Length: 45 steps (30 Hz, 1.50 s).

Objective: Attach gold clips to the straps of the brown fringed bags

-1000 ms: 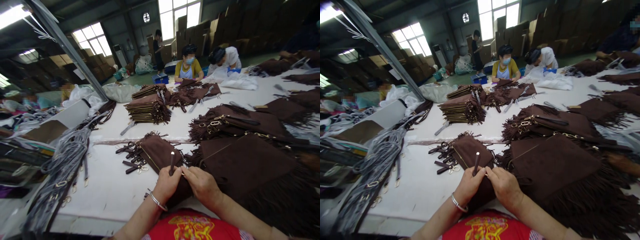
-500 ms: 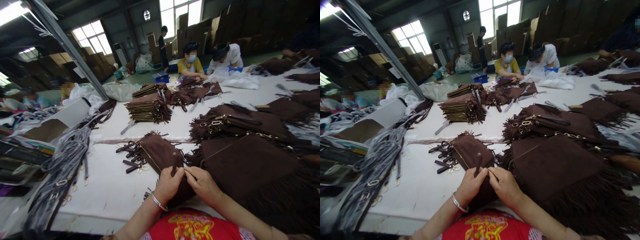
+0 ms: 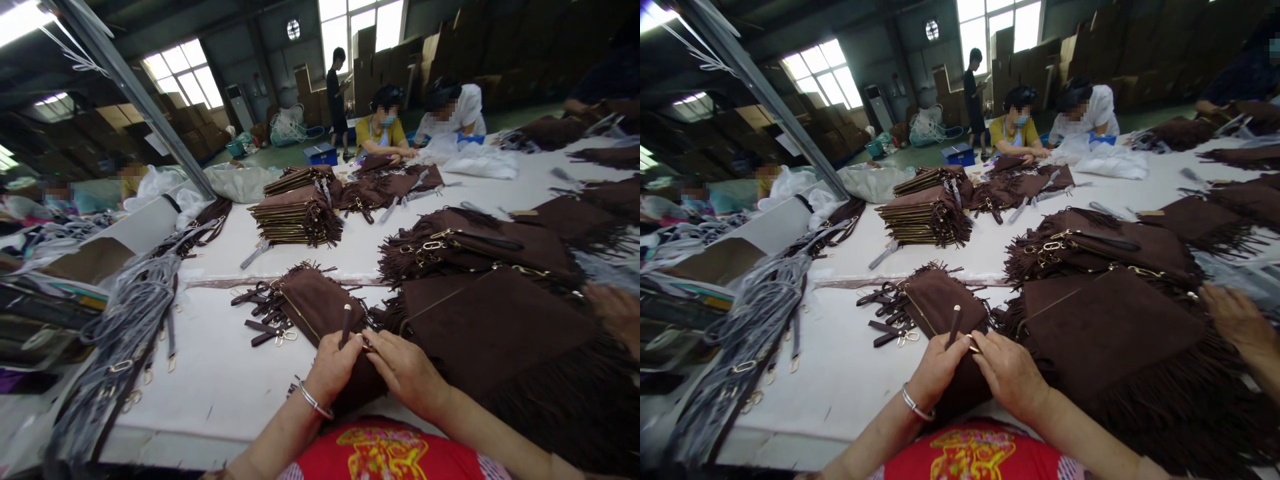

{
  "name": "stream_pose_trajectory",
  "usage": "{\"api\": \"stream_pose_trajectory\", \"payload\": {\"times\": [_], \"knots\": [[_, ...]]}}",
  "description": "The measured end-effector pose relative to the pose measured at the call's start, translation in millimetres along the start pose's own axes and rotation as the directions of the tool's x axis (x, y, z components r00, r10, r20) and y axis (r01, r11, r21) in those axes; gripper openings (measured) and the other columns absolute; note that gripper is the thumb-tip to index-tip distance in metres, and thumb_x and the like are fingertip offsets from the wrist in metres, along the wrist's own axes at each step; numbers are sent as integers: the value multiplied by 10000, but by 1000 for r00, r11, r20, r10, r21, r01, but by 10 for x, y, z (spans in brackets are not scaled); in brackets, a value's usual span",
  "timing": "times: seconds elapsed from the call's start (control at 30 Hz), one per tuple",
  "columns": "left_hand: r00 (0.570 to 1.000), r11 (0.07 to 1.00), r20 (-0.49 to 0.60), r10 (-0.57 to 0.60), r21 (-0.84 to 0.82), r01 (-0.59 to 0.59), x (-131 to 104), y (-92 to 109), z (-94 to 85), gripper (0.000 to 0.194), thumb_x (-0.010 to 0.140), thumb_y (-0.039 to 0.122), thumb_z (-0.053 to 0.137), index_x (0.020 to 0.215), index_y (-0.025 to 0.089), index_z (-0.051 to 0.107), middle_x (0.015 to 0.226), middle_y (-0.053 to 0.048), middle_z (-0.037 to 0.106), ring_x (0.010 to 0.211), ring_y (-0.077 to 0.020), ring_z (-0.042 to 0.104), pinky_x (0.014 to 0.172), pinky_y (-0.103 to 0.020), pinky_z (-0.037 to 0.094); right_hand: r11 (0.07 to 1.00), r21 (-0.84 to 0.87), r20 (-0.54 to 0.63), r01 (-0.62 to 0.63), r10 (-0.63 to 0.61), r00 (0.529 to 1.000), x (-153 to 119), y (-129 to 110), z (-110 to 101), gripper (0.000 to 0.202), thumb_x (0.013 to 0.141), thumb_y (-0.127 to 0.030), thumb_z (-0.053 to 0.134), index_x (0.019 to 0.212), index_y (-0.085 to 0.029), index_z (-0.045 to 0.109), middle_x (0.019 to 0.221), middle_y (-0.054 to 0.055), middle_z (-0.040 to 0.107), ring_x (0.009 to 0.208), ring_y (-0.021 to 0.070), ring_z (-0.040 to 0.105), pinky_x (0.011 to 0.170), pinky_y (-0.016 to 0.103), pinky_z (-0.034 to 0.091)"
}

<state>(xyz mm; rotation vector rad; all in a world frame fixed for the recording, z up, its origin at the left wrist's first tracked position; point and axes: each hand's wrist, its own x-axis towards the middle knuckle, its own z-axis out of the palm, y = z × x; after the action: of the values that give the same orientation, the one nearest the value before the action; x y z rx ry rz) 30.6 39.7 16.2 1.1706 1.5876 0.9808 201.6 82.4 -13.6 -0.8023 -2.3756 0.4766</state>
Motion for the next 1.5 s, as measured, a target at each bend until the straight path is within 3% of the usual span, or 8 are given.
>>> {"api": "stream_pose_trajectory", "payload": {"times": [0.23,0.33,0.6,0.7,0.87,1.27,1.4,1.5], "knots": [[1000,999,-22,-7,36,8,-23,-5,52,309,880,343,507,657,149,596,636,30,526,660,-123,459,614,-242,348,993,78,43,-89,86,995,22,-59,-2,243,961,-208,413,1060,-155,628,928,109,715,867,209,688,806,348,578],[1000,998,-31,0,57,2,-25,5,82,324,887,344,498,645,148,590,618,29,517,650,-124,457,607,-244,350,991,95,-15,-94,96,995,13,-67,26,229,945,-204,423,954,-168,650,892,101,723,833,199,694,800,331,575],[996,999,87,31,38,-34,-85,104,22,224,810,346,646,889,148,715,807,-28,690,743,-157,588,686,-249,453,947,196,-96,-254,276,956,1,3,58,214,907,-216,485,1002,-185,675,955,80,754,850,202,713,766,306,568],[999,996,36,25,87,-28,-109,116,-8,178,779,285,666,891,160,726,813,-31,711,747,-162,619,698,-251,472,947,177,-69,-269,285,956,0,12,51,215,917,-208,467,976,-182,672,966,89,747,870,208,707,764,307,558],[981,950,-111,157,287,-119,-129,94,46,117,811,213,597,795,183,709,806,-20,709,761,-157,631,745,-265,464,948,154,-35,-278,286,958,-1,-36,64,217,918,-195,456,986,-179,661,962,83,738,873,209,695,794,324,542],[853,796,-201,481,508,-329,-77,-116,113,167,881,166,518,716,185,538,735,-11,564,720,-151,529,677,-268,401,915,207,50,-345,342,938,-7,-197,43,222,913,-209,443,940,-195,662,907,61,740,822,200,695,795,338,537],[901,872,-221,372,415,-258,-37,-67,-3,210,913,231,517,714,183,564,717,-2,591,692,-143,555,675,-263,422,930,246,13,-275,280,960,-64,-113,2,249,883,-197,479,1077,-192,635,999,83,725,912,204,683,842,348,535],[943,916,-175,285,338,-214,-85,71,-58,159,900,296,570,803,193,643,784,-5,662,746,-156,610,713,-269,461,941,229,18,-251,253,967,-70,-61,-59,434,776,-230,643,1204,-192,583,1256,131,627,1164,259,586,981,410,482]]}}
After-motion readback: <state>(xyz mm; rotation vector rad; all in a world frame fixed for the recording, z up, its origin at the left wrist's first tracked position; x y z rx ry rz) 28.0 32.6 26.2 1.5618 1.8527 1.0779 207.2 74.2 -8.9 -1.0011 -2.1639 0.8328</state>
